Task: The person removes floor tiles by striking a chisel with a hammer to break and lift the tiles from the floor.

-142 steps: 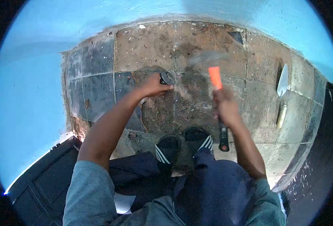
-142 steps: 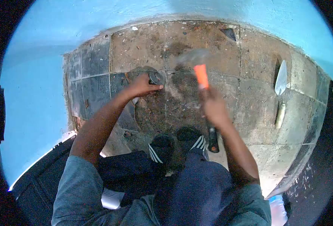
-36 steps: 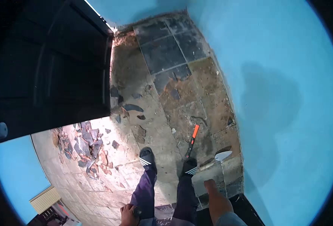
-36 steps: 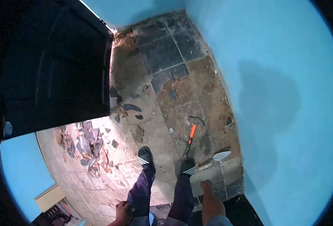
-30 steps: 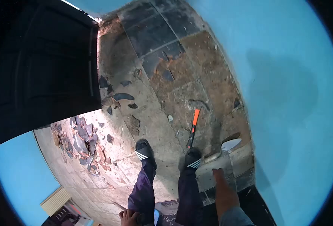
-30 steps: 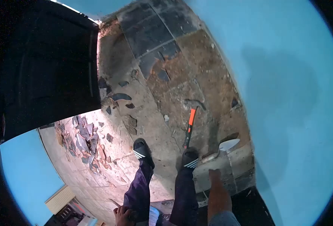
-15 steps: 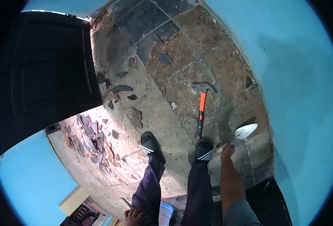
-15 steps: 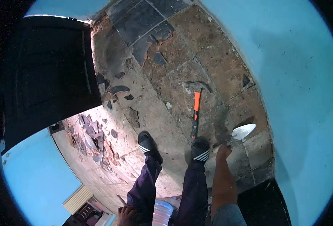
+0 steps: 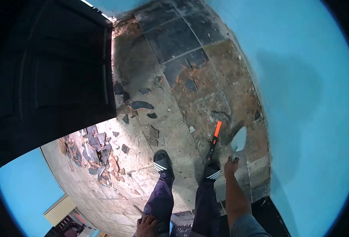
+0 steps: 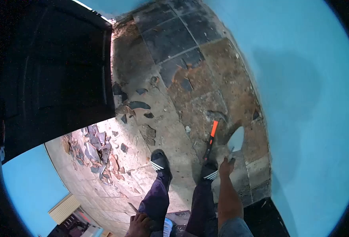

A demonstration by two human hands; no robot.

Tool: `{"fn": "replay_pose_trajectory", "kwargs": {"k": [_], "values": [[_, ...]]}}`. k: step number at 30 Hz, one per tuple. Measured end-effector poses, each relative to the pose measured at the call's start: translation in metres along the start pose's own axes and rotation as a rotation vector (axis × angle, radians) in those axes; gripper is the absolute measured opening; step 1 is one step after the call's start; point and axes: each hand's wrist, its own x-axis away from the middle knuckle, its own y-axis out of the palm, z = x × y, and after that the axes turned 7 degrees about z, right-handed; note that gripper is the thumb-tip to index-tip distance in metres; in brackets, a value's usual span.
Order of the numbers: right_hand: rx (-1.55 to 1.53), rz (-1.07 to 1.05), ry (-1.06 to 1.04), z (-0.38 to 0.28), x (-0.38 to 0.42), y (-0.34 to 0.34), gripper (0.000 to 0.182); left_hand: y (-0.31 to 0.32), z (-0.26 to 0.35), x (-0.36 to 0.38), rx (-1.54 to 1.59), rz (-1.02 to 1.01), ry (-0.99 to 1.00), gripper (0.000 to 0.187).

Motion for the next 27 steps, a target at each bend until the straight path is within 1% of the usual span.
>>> {"fn": "replay_pose_trajectory", "kwargs": {"k": [1, 3, 4, 6, 7, 8, 9, 10, 12, 14, 15, 16, 18, 19, 21, 22, 24, 26, 27], "values": [[0.039, -0.052, -0.021, -0.004, 0.003, 0.006, 0.052, -0.013, -0.006, -0.003, 0.026, -0.007, -0.026, 0.035], [0.121, -0.150, -0.068, -0.048, 0.010, 0.005, 0.040, -0.040, -0.015, -0.014, 0.084, -0.019, -0.073, 0.034], [0.171, -0.120, -0.252, -0.069, 0.018, 0.005, 0.037, -0.043, -0.025, -0.013, 0.098, 0.031, -0.090, 0.035], [0.170, -0.126, -0.302, -0.115, 0.020, 0.021, 0.040, -0.044, -0.042, -0.014, 0.130, 0.139, -0.129, 0.036], [0.176, -0.134, -0.318, -0.129, 0.022, 0.028, 0.041, -0.048, -0.047, -0.014, 0.155, 0.131, -0.145, 0.037], [0.132, -0.178, -0.301, -0.168, 0.031, 0.030, 0.042, -0.054, -0.048, -0.020, 0.178, 0.125, -0.162, 0.038], [0.092, -0.228, -0.278, -0.230, 0.052, 0.024, 0.042, -0.058, -0.048, -0.025, 0.200, 0.114, -0.182, 0.039], [0.055, -0.281, -0.249, -0.270, 0.058, 0.026, 0.042, -0.061, -0.047, -0.031, 0.204, 0.113, -0.207, 0.039], [0.197, -0.205, -0.514, -0.253, -0.002, 0.073, 0.042, -0.064, -0.043, -0.037, 0.205, 0.084, -0.265, 0.039], [0.167, -0.292, -0.431, -0.275, -0.036, 0.102, 0.044, -0.052, -0.034, -0.039, 0.257, 0.201, -0.288, 0.037], [0.168, -0.309, -0.468, -0.297, -0.043, 0.111, 0.045, -0.047, -0.026, -0.041, 0.283, 0.261, -0.304, 0.036], [0.170, -0.329, -0.504, -0.316, -0.048, 0.118, 0.046, -0.047, -0.014, -0.044, 0.303, 0.251, -0.373, 0.035], [0.156, -0.394, -0.358, -0.281, -0.133, 0.191, 0.047, -0.040, 0.024, -0.055, 0.351, 0.243, -0.523, 0.034], [0.220, -0.383, -0.380, -0.284, -0.152, 0.211, 0.049, -0.027, 0.040, -0.059, 0.396, 0.217, -0.577, 0.034], [0.328, -0.334, -0.511, -0.284, -0.170, 0.217, 0.051, 0.001, 0.074, -0.061, 0.479, 0.149, -0.667, 0.034], [0.368, -0.302, -0.634, -0.292, -0.162, 0.204, 0.051, 0.003, 0.092, -0.067, 0.467, 0.119, -0.673, 0.033], [0.442, -0.298, -0.776, -0.325, -0.136, 0.163, 0.050, 0.001, 0.121, -0.087, 0.429, 0.085, -0.681, 0.032], [0.519, -0.344, -0.801, -0.354, -0.113, 0.118, 0.049, 0.012, 0.140, -0.093, 0.466, 0.053, -0.722, 0.032], [0.527, -0.377, -0.916, -0.348, -0.121, 0.108, 0.047, 0.016, 0.148, -0.096, 0.485, 0.036, -0.741, 0.032]]}}
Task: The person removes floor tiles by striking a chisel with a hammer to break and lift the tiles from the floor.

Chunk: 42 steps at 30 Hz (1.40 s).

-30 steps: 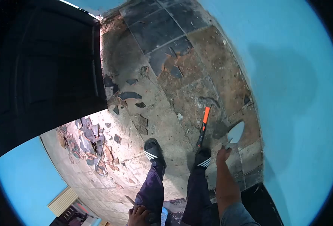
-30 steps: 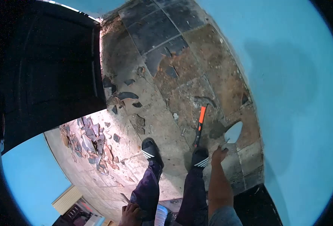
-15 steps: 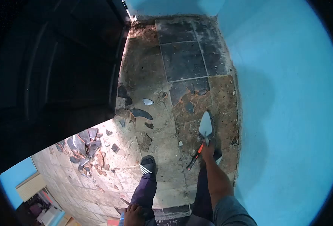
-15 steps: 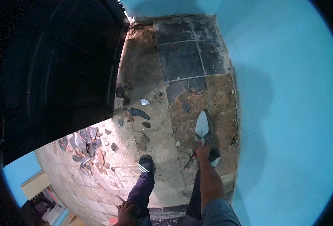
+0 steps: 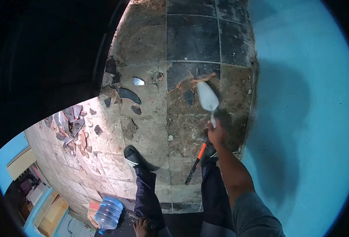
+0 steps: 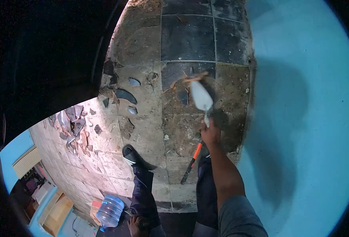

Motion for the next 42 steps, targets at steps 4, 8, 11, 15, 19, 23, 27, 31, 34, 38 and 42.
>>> {"fn": "replay_pose_trajectory", "kwargs": {"k": [4, 8, 11, 15, 19, 23, 27, 31, 34, 38, 42], "values": [[0.017, -0.045, -0.169, 0.044, 0.001, -0.013, 0.037, 0.024, 0.019, -0.005, -0.075, -0.073, 0.015, 0.033], [-0.203, 0.035, -0.021, 0.052, -0.024, -0.022, 0.045, 0.025, 0.015, -0.009, -0.161, -0.124, 0.082, 0.034], [-0.073, 0.100, -0.002, 0.012, -0.063, -0.042, 0.048, 0.016, 0.010, -0.015, -0.167, -0.163, 0.065, 0.034], [0.048, 0.014, 0.077, -0.047, -0.095, -0.009, 0.047, 0.005, 0.008, -0.018, -0.135, -0.152, 0.075, 0.033], [-0.083, -0.037, 0.036, -0.108, -0.064, 0.065, 0.045, 0.025, -0.028, -0.019, -0.134, -0.035, 0.135, 0.035], [0.008, -0.396, -0.479, -0.174, 0.003, 0.065, 0.039, -0.008, -0.018, -0.018, -0.100, -0.082, 0.087, 0.031], [-0.191, -0.303, -0.428, -0.169, 0.066, 0.078, 0.041, -0.004, -0.038, -0.018, -0.044, -0.011, 0.110, 0.031], [-0.183, 0.078, 0.035, -0.093, 0.062, 0.099, 0.043, -0.018, -0.040, -0.022, -0.031, -0.074, 0.110, 0.030], [-0.083, 0.213, 0.189, -0.051, 0.046, 0.087, 0.045, -0.015, -0.051, -0.022, -0.016, -0.074, 0.101, 0.031], [0.058, -0.003, 0.126, -0.043, 0.053, 0.076, 0.047, 0.007, -0.079, -0.023, 0.013, 0.000, 0.155, 0.037], [0.106, -0.472, -0.488, -0.083, 0.100, 0.050, 0.047, 0.014, -0.094, -0.023, 0.025, 0.048, 0.181, 0.041]]}}
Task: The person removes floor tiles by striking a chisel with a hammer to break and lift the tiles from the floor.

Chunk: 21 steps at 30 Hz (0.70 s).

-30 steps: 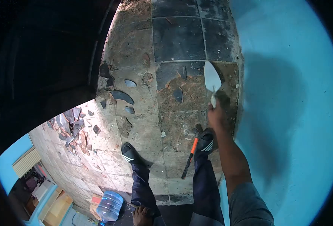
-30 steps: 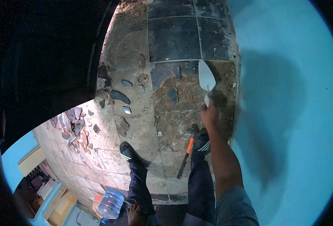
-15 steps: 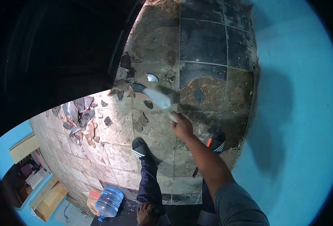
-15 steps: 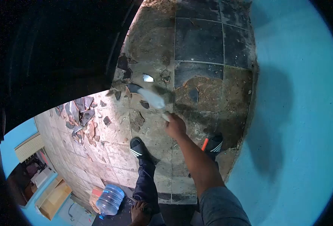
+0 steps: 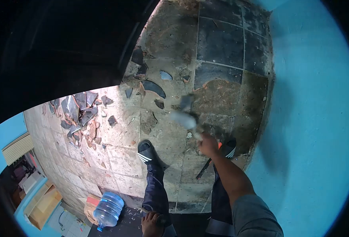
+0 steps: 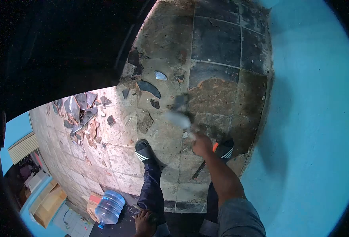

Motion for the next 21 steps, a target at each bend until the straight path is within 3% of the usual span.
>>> {"fn": "replay_pose_trajectory", "kwargs": {"k": [3, 7, 9, 12, 15, 19, 21], "values": [[-0.048, 0.040, -0.186, -0.030, 0.011, 0.015, 0.040, -0.004, 0.000, 0.000, 0.019, 0.006, 0.015, 0.038], [-0.105, 0.274, 0.265, -0.049, -0.030, -0.001, 0.043, -0.006, -0.005, -0.002, 0.009, 0.001, 0.034, 0.031], [-0.030, 0.441, 0.282, -0.042, -0.064, -0.009, 0.046, -0.007, -0.004, -0.001, -0.043, 0.001, 0.071, 0.028], [0.095, 0.445, 0.344, -0.039, -0.112, -0.018, 0.049, 0.001, -0.013, 0.000, -0.010, 0.040, 0.048, 0.028], [0.222, 0.326, 0.222, -0.047, -0.115, -0.007, 0.050, -0.004, -0.012, -0.001, 0.029, 0.038, 0.003, 0.028], [0.021, 0.249, 0.141, -0.042, -0.114, 0.006, 0.052, -0.005, -0.016, -0.005, 0.107, 0.063, -0.007, 0.028], [0.067, 0.141, 0.025, -0.050, -0.102, -0.044, 0.053, 0.000, -0.024, -0.003, 0.115, 0.096, -0.003, 0.028]]}}
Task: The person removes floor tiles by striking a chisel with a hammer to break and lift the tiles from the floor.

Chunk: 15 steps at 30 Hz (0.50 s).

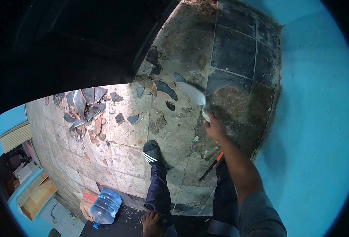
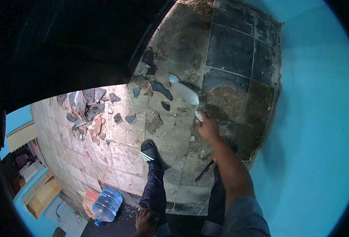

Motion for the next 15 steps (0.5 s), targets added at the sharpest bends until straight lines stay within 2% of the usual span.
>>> {"fn": "replay_pose_trajectory", "kwargs": {"k": [3, 7, 10, 15], "values": [[0.016, -0.042, 0.110, -0.005, -0.027, -0.027, 0.055, -0.018, 0.015, -0.007, -0.045, -0.018, -0.007, 0.029], [0.138, 0.364, 0.102, 0.000, -0.099, -0.039, 0.058, -0.046, 0.032, -0.012, -0.032, -0.094, -0.031, 0.032], [0.090, 0.309, 0.216, -0.016, -0.133, -0.033, 0.058, -0.043, 0.022, -0.012, 0.002, -0.072, -0.021, 0.032], [0.162, 0.118, 0.077, -0.041, -0.104, 0.072, 0.058, -0.029, 0.002, -0.009, -0.006, -0.081, -0.040, 0.032]]}}
